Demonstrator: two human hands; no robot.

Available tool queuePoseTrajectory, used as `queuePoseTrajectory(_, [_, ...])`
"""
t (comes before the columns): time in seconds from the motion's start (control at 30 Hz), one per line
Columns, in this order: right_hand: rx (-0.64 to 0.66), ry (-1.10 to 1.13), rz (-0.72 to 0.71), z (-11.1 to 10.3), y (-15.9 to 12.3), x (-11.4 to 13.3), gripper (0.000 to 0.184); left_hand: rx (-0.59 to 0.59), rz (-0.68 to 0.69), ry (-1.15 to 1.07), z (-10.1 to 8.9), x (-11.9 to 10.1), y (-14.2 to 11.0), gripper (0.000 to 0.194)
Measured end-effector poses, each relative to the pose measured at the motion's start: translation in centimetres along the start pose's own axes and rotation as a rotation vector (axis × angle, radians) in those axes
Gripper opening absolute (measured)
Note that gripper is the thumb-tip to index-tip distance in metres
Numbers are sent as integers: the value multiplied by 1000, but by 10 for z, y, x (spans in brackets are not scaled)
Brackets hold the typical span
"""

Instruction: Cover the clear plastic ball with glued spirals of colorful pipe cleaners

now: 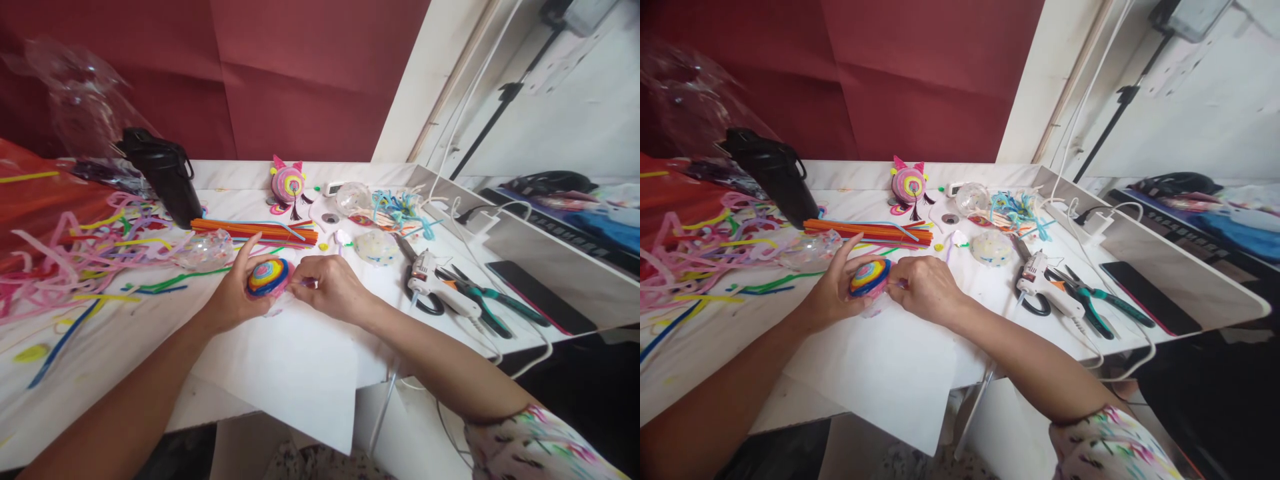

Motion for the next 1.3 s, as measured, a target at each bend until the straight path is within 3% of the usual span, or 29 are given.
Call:
queuePoseTrajectory(0.47, [-56, 168, 145, 12, -2, -14, 17, -11, 7, 21, -2, 0, 2, 128])
queuePoseTrajectory(0.6, [-51, 226, 255, 8, 0, -21, 38, -6, 0, 10, -2, 2, 2, 128])
queuePoseTrajectory(0.8, [81, 473, 416, 17, 2, -35, 67, 6, 11, -8, -3, 3, 1, 128])
queuePoseTrajectory(1.1, [36, 557, 378, 29, 1, -39, 61, 74, 4, -18, -5, 6, 0, 133])
queuePoseTrajectory(1.3, [3, 598, 377, 33, -3, -38, 68, 73, 44, 94, -8, 1, 0, 128])
Point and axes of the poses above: each hand's wrist, its own y-axis towards the middle knuckle, its own z-axis out of the palm, x = y × z, the point moved 3 cm from there along y, towards the middle knuckle, and after that the axes turned 3 degrees about x, right-handed, at the moved point
